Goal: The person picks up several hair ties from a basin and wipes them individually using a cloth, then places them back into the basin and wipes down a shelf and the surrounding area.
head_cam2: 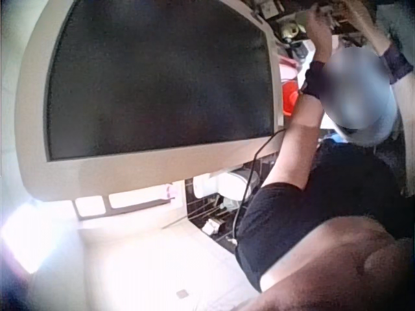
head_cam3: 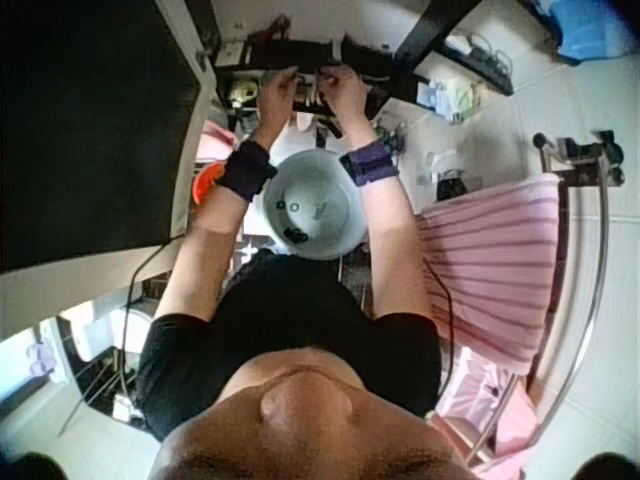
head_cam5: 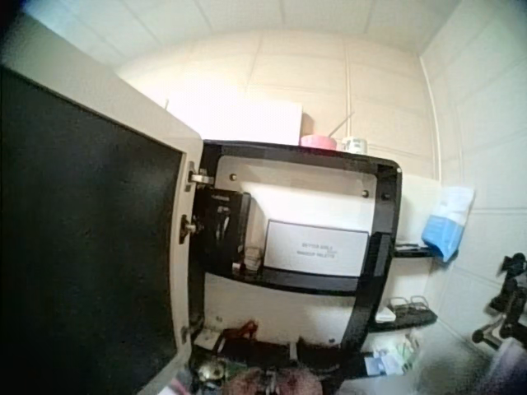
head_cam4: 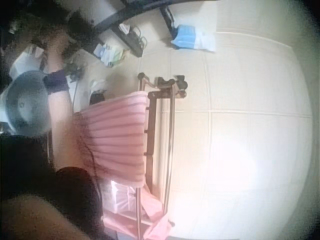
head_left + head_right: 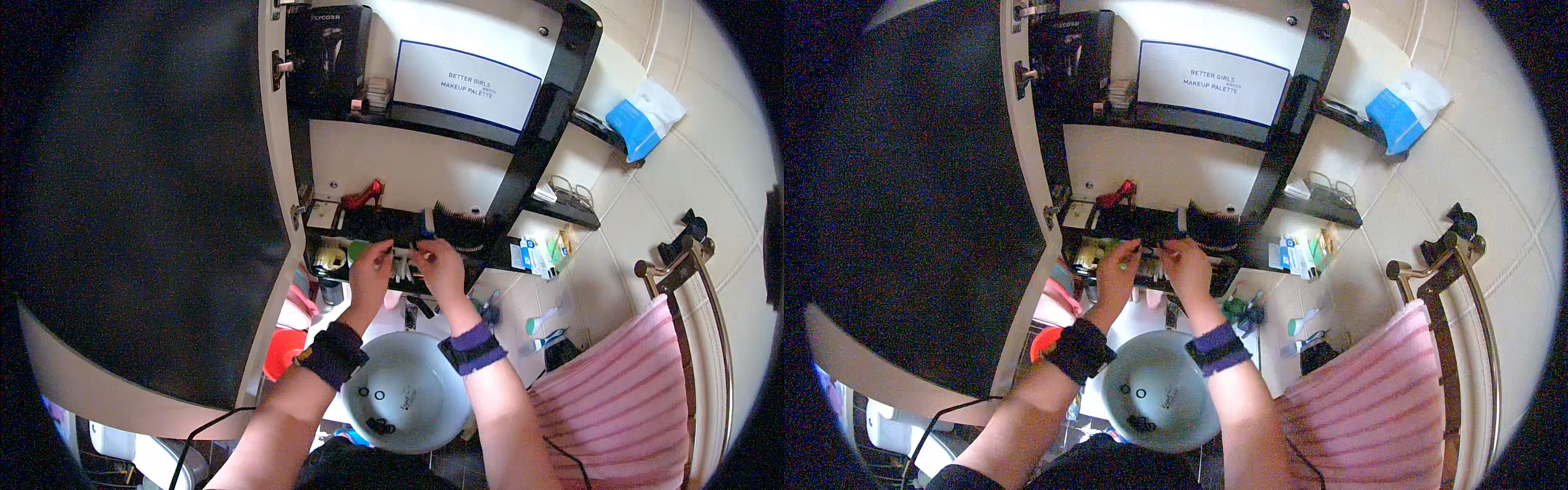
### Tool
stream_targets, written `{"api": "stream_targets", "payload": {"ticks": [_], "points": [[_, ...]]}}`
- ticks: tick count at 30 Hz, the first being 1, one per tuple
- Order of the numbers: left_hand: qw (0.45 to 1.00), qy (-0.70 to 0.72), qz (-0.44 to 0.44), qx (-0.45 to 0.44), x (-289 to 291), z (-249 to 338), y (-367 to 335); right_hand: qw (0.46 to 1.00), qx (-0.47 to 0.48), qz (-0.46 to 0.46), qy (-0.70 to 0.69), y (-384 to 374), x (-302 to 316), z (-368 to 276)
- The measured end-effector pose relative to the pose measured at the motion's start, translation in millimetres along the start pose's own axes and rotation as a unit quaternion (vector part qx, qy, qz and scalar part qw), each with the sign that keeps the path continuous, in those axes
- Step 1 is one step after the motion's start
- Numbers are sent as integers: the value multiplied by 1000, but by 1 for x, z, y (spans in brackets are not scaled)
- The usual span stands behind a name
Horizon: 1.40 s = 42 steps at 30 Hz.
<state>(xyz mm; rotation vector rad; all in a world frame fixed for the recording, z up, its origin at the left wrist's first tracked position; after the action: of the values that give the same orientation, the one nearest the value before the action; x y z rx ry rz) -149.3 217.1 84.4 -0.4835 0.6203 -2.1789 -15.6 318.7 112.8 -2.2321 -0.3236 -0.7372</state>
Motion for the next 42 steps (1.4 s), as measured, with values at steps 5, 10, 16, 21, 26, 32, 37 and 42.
{"api": "stream_targets", "payload": {"ticks": [5,10,16,21,26,32,37,42], "points": [[998,-46,-23,-47,-7,2,-36,989,53,-6,134,-40,-4,-13],[982,-155,-53,-98,-20,-11,-54,966,23,-58,251,-62,-32,4],[968,-211,-62,-124,-30,-25,-60,965,0,-43,259,-75,-47,20],[964,-225,-77,-120,-31,-35,-59,978,14,-16,207,-60,-36,10],[968,-189,-49,-158,-22,-1,-38,994,30,36,99,-17,-15,-6],[981,-119,-28,-147,-20,19,21,999,-36,-9,10,63,-26,13],[990,-96,-52,-93,-32,-11,92,971,-197,-128,-52,153,-72,86],[969,-127,-208,49,-48,-88,171,929,-265,-257,-23,271,-125,153]]}}
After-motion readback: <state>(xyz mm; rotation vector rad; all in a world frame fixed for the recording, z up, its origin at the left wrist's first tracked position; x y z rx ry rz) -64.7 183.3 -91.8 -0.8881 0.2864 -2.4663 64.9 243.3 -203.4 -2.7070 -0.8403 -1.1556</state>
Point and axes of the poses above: each hand's wrist, its own y-axis away from the middle knuckle, its own x-axis out of the back of the hand, z = x × y, the point moved 8 cm from there along -y, towards the middle knuckle, and after that the axes turned 6 degrees about y, right-handed, at the moved point
